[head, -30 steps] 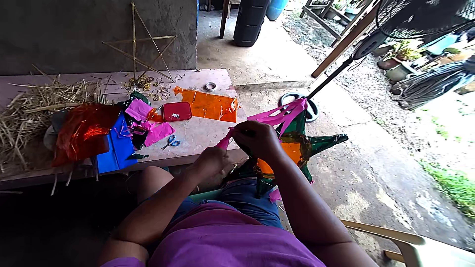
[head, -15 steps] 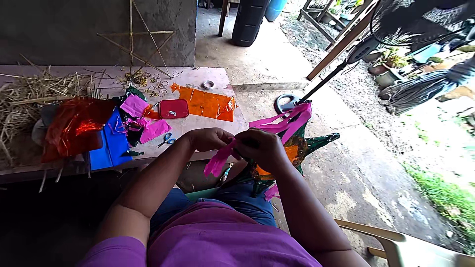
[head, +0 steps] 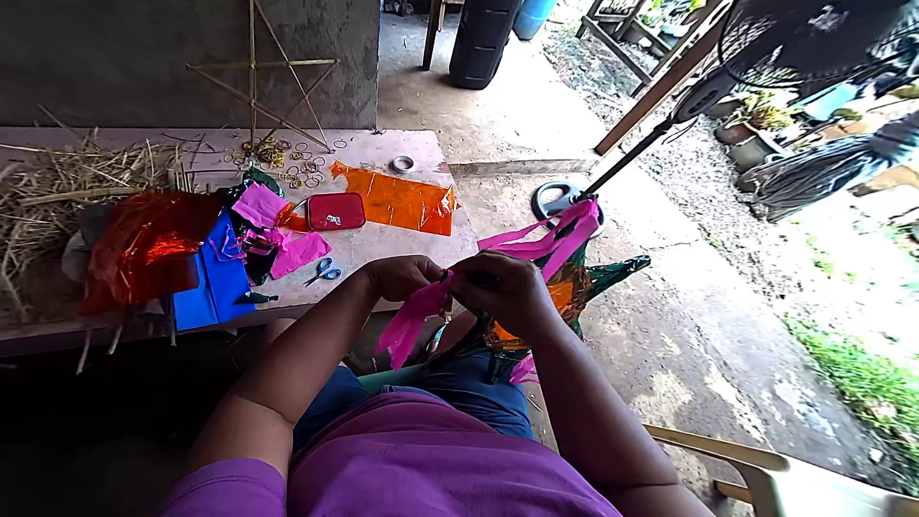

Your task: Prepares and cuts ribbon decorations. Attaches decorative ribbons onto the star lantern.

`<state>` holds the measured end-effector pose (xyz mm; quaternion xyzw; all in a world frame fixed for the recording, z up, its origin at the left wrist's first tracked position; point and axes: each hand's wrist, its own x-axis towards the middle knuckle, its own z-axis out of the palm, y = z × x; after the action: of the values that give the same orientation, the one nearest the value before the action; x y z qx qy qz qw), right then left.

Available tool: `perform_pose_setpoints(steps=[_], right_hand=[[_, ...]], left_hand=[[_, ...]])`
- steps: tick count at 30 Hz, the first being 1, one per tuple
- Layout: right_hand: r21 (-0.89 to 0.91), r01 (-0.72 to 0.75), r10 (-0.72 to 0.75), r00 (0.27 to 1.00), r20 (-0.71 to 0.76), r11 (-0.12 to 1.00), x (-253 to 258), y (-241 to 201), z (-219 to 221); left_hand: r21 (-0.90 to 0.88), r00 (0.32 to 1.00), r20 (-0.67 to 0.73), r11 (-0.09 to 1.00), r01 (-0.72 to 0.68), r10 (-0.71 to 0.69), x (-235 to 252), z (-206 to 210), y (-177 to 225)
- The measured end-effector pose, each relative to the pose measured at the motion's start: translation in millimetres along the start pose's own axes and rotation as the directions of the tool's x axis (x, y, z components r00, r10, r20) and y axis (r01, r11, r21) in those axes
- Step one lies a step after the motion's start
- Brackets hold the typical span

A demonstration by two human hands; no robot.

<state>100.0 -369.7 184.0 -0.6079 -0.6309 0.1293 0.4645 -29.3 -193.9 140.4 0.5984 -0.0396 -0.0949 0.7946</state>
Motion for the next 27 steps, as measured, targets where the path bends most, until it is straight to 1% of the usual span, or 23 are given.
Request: perform_pose_setpoints(steps=[2, 6, 9, 12, 14, 16, 19, 22, 25, 27], right_hand=[[0.005, 0.003, -0.003, 1.0, 0.0, 1.0, -1, -1, 1], [0.01, 0.016, -0.016, 1.0, 0.01, 1.0, -2, -3, 1], [0.029, 0.026, -0.027, 0.999, 0.036, 0.999, -3, -4, 3], [0.024, 0.044, -0.045, 0.998, 0.048, 0.999, -4, -4, 6], [0.009, 0.039, -0.039, 0.998, 0.043, 0.999, -3, -3, 6], [-0.026, 0.027, -0.027, 0.999, 0.026, 0.999, -2, -3, 5], [-0.042, 0.014, -0.014, 1.0, 0.007, 0.999, -1, -3, 3], [-0.053, -0.002, 0.002, 1.0, 0.004, 0.999, 0, -2, 5], [-0.077, -0.01, 0.01, 1.0, -0.006, 0.997, 0, -2, 7], [-0.077, -0.007, 0.006, 1.0, -0.003, 0.997, 0, -3, 8]], left_hand=[[0.078, 0.999, -0.052, 0.997, 0.006, -0.002, -1, -5, 2], [0.15, 0.994, -0.109, 0.989, -0.005, 0.021, 0, -20, 9], [0.268, 0.985, -0.159, 0.963, -0.016, 0.06, 2, -29, 26], [0.383, 0.974, -0.211, 0.924, 0.002, 0.085, 3, -33, 54], [0.44, 0.963, -0.254, 0.897, 0.036, 0.086, 0, -27, 76], [0.486, 0.937, -0.338, 0.868, 0.1, 0.081, -7, -17, 95], [0.522, 0.889, -0.434, 0.845, 0.115, 0.147, -23, -6, 113], [0.607, 0.864, -0.447, 0.788, 0.102, 0.233, -38, 6, 122], [0.718, 0.852, -0.422, 0.688, 0.105, 0.311, -48, 21, 128], [0.766, 0.841, -0.423, 0.629, 0.133, 0.338, -49, 25, 128]])
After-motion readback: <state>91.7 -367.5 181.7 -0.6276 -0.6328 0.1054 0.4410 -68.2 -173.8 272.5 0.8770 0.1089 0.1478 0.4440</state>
